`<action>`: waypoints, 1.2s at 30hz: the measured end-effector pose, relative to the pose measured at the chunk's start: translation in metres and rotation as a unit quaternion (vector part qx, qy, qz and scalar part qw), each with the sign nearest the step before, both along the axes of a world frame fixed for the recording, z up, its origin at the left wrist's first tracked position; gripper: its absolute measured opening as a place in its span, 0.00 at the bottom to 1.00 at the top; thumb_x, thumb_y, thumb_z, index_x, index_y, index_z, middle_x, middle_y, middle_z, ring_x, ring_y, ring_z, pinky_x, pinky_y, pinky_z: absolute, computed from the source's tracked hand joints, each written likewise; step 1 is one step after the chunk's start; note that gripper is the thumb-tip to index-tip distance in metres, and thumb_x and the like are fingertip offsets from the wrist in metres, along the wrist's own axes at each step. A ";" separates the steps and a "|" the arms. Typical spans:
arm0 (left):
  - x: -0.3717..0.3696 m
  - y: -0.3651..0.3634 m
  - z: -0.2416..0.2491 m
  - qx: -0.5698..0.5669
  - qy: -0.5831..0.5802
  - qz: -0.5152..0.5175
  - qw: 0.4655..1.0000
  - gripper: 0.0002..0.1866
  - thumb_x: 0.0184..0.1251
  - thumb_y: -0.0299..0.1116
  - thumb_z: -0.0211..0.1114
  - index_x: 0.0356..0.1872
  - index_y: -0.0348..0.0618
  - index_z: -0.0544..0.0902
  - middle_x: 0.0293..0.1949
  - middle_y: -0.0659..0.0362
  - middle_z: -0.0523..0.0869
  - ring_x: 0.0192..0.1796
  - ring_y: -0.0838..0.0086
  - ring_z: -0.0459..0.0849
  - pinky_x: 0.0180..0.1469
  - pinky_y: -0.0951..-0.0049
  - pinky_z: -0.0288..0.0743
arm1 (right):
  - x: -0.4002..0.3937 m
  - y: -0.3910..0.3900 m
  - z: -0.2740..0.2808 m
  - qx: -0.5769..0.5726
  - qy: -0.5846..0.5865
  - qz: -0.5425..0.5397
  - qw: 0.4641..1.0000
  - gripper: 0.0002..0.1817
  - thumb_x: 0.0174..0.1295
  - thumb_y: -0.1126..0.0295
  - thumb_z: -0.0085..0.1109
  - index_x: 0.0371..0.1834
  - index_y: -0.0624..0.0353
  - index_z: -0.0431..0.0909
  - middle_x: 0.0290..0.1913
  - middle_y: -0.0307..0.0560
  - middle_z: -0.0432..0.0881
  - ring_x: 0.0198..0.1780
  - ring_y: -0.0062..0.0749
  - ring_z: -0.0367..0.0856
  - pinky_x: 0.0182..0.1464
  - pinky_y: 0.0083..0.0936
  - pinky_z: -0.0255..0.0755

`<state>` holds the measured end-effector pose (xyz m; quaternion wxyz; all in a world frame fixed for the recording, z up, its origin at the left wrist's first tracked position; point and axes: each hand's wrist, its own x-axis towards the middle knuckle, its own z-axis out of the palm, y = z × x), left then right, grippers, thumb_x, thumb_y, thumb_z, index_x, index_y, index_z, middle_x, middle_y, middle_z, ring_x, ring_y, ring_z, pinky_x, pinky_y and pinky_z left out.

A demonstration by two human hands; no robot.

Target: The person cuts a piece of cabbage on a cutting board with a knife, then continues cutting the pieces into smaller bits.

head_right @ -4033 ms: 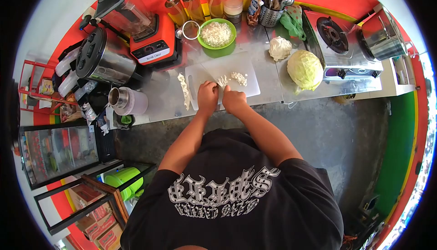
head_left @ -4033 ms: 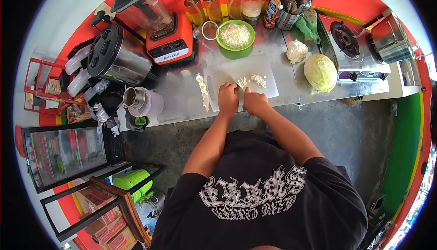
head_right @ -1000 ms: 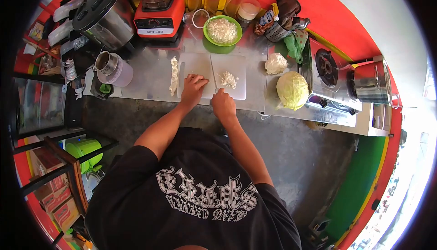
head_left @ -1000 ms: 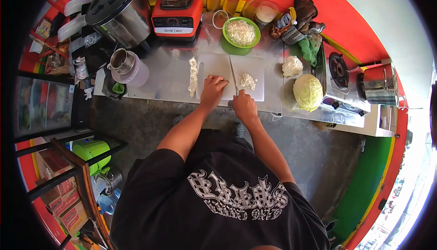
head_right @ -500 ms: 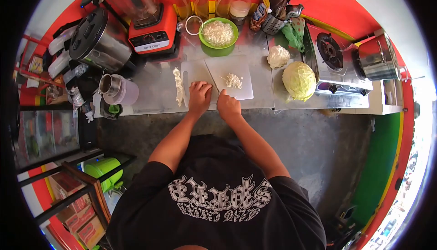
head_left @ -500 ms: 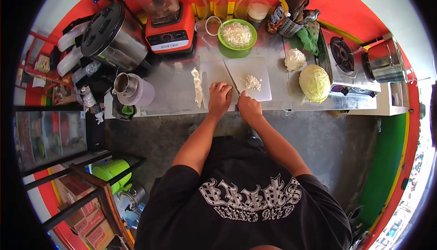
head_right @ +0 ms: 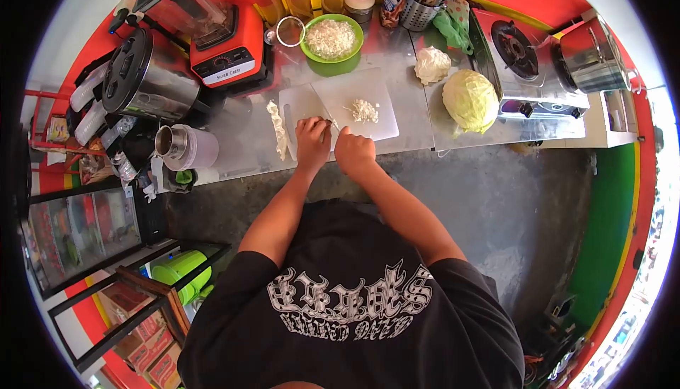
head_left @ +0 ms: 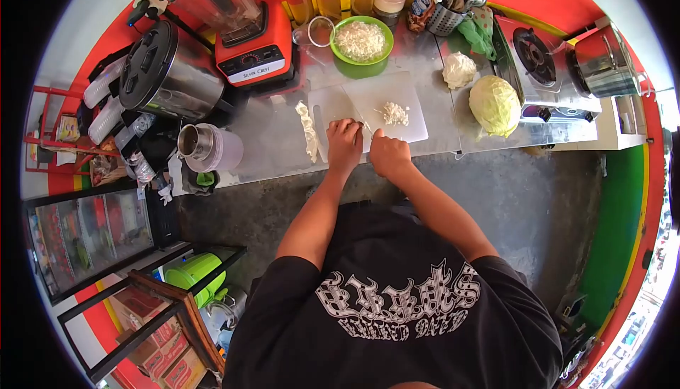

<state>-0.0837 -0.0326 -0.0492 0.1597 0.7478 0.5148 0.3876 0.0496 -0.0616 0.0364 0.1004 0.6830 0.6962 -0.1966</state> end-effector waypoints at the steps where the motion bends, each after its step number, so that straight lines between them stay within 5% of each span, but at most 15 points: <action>1: 0.001 0.000 0.000 -0.003 -0.006 -0.001 1.000 0.08 0.65 0.28 0.66 0.44 0.44 0.87 0.46 0.58 0.85 0.56 0.56 0.78 0.61 0.55 0.68 | 0.000 -0.002 0.001 -0.011 -0.007 0.009 1.000 0.14 0.64 0.71 0.62 0.49 0.63 0.70 0.38 0.57 0.91 0.44 0.50 0.93 0.45 0.39 0.86; 36: 0.001 0.000 0.000 0.000 -0.039 -0.005 0.999 0.08 0.63 0.24 0.66 0.43 0.41 0.85 0.45 0.55 0.83 0.54 0.54 0.78 0.59 0.56 0.71 | -0.007 0.000 -0.016 -0.023 0.045 -0.035 0.998 0.11 0.70 0.70 0.58 0.48 0.63 0.69 0.42 0.63 0.90 0.47 0.53 0.92 0.48 0.43 0.85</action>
